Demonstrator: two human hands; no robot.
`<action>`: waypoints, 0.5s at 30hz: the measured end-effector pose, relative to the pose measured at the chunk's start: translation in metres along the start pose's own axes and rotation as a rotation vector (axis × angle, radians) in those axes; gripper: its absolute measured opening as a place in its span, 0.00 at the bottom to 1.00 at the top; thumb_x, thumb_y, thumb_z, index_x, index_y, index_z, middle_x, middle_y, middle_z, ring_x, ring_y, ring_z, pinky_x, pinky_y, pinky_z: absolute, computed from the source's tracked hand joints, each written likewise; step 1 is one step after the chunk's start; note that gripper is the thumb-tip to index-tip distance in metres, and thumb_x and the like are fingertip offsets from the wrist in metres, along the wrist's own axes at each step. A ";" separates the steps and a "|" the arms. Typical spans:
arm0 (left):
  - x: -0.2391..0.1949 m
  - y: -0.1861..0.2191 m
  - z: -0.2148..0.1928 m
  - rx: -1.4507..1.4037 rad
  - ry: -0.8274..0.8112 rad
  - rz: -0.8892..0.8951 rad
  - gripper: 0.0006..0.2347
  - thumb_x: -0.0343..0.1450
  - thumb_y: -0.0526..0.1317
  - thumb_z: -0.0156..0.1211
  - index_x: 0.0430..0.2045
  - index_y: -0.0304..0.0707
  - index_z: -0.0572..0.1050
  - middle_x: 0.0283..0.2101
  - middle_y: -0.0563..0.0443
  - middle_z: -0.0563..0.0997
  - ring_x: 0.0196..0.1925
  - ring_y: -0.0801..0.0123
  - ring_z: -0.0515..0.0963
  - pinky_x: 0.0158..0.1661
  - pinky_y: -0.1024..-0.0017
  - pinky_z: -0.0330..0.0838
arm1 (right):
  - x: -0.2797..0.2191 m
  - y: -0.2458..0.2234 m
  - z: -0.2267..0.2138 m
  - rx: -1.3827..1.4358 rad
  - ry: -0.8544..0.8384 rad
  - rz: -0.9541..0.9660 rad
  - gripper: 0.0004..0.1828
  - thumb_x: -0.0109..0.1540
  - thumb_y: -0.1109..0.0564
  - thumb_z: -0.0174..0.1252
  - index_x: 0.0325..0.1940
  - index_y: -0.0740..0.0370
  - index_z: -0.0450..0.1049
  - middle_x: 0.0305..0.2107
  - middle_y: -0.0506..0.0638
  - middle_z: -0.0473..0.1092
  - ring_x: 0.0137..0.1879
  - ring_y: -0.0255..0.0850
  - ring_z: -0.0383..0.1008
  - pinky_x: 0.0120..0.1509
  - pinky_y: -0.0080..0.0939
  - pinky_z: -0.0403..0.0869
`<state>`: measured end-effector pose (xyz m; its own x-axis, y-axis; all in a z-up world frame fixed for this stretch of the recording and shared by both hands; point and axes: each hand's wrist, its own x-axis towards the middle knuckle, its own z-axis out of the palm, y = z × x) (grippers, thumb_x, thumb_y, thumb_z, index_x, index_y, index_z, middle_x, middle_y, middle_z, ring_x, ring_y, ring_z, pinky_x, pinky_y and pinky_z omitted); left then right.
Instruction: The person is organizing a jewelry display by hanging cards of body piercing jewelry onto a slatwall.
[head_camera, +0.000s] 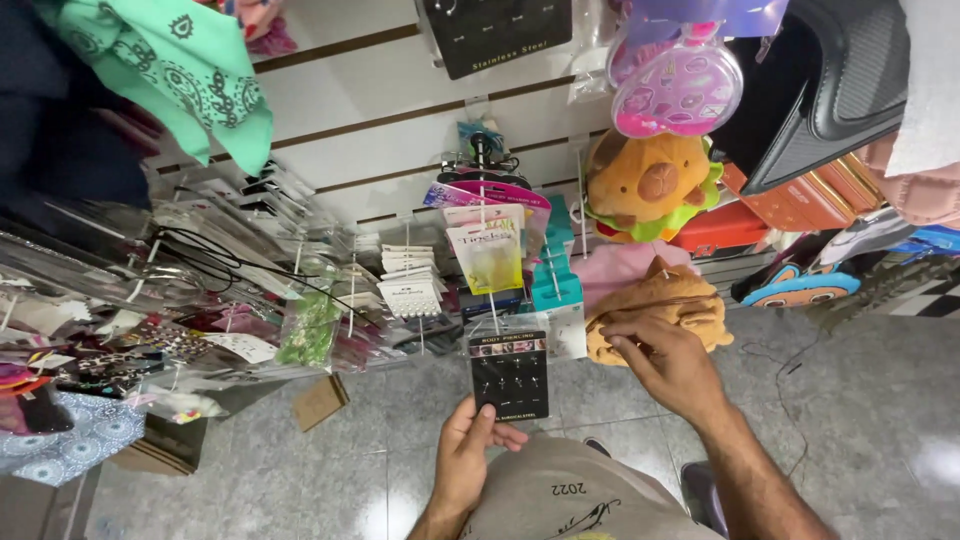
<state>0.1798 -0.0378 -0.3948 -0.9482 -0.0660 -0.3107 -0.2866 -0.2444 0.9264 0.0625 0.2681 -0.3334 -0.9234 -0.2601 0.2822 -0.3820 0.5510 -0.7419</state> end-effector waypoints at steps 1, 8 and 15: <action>0.001 0.000 0.002 0.002 0.016 0.035 0.12 0.81 0.45 0.56 0.33 0.35 0.72 0.30 0.28 0.93 0.30 0.50 0.92 0.35 0.60 0.86 | -0.002 0.005 0.003 0.030 -0.011 -0.010 0.11 0.69 0.51 0.63 0.53 0.51 0.87 0.48 0.44 0.87 0.51 0.38 0.88 0.47 0.38 0.85; 0.012 -0.018 0.018 -0.073 0.115 0.201 0.14 0.79 0.47 0.59 0.39 0.30 0.76 0.26 0.30 0.88 0.27 0.50 0.88 0.32 0.58 0.82 | -0.010 0.015 0.012 0.329 -0.244 0.013 0.11 0.68 0.51 0.64 0.51 0.51 0.88 0.42 0.44 0.89 0.44 0.35 0.91 0.49 0.36 0.87; 0.016 -0.035 0.045 -0.129 0.227 0.302 0.16 0.81 0.42 0.57 0.58 0.27 0.78 0.29 0.43 0.85 0.25 0.58 0.85 0.27 0.64 0.79 | -0.008 0.034 0.010 0.360 -0.382 -0.175 0.08 0.69 0.55 0.65 0.50 0.51 0.87 0.40 0.43 0.88 0.46 0.37 0.89 0.51 0.41 0.84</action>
<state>0.1684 0.0129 -0.4231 -0.9286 -0.3622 -0.0808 0.0340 -0.3000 0.9533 0.0572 0.2816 -0.3671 -0.7426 -0.6294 0.2289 -0.4293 0.1851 -0.8840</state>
